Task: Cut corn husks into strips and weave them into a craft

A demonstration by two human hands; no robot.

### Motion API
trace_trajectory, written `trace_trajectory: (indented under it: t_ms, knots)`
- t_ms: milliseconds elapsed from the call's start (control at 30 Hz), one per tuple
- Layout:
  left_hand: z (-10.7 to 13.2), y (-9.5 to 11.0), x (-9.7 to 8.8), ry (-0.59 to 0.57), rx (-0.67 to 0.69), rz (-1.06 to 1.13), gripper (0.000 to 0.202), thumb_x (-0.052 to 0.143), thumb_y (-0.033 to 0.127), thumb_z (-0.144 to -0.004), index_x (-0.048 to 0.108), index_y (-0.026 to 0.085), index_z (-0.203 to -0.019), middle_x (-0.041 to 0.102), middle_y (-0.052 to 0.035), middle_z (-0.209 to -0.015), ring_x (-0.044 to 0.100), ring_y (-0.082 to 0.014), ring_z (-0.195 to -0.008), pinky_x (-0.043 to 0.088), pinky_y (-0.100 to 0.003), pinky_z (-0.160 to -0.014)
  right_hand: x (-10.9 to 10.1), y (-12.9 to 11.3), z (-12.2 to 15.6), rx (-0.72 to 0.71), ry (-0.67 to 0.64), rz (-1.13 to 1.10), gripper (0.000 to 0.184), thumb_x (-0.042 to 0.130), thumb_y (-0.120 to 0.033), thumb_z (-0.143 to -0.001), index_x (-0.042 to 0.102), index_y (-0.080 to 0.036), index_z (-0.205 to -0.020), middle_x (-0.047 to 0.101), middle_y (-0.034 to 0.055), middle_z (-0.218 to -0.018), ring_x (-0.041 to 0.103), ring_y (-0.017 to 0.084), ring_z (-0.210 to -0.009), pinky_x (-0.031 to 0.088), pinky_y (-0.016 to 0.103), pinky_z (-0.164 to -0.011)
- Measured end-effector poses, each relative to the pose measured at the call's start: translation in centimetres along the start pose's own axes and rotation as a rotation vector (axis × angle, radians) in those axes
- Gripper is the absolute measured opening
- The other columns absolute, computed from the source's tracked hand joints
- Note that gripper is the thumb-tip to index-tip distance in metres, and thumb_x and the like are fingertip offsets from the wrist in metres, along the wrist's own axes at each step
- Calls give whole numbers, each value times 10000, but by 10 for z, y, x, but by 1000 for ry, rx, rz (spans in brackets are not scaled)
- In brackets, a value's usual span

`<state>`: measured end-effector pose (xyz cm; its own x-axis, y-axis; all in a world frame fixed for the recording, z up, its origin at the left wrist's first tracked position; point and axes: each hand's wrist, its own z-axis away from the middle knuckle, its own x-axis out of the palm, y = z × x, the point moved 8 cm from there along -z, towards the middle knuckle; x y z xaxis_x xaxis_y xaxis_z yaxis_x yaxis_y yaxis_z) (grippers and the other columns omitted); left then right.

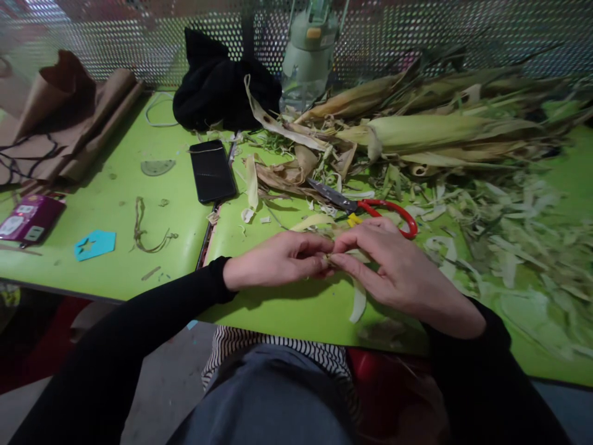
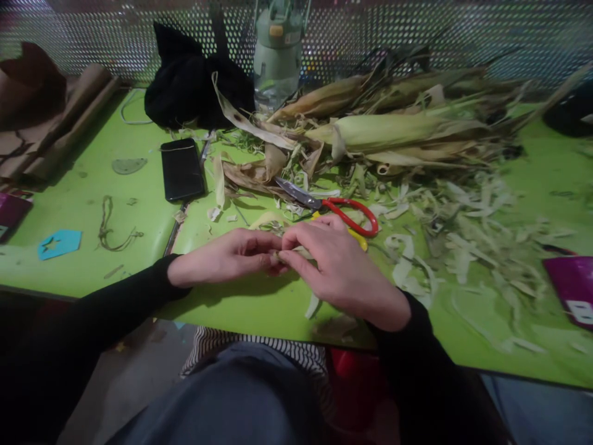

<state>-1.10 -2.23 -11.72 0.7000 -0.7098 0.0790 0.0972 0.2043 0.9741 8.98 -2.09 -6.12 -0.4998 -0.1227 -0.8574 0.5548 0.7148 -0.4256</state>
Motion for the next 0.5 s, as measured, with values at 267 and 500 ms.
trace_trajectory:
  t_ms: [267,500]
  knots:
    - [-1,-4,-1,32,-1,-26,135,587,168,-909,667,103,-997,647,-12,-836,562,-88,-724,458,-219,-703,0,-2,2,-43,25,-28,76,543,-218,-953,599,-233,-904,672,25,-836,621,194,-790,483,337,-721]
    - [-5,-5,-14,252,101,347,110,558,191,-945,643,124,-964,687,-25,-873,631,-98,-800,491,-245,-816,-23,-21,13,-160,478,223,150,746,-211,-847,629,-233,-939,689,44,-883,639,206,-834,501,358,-791]
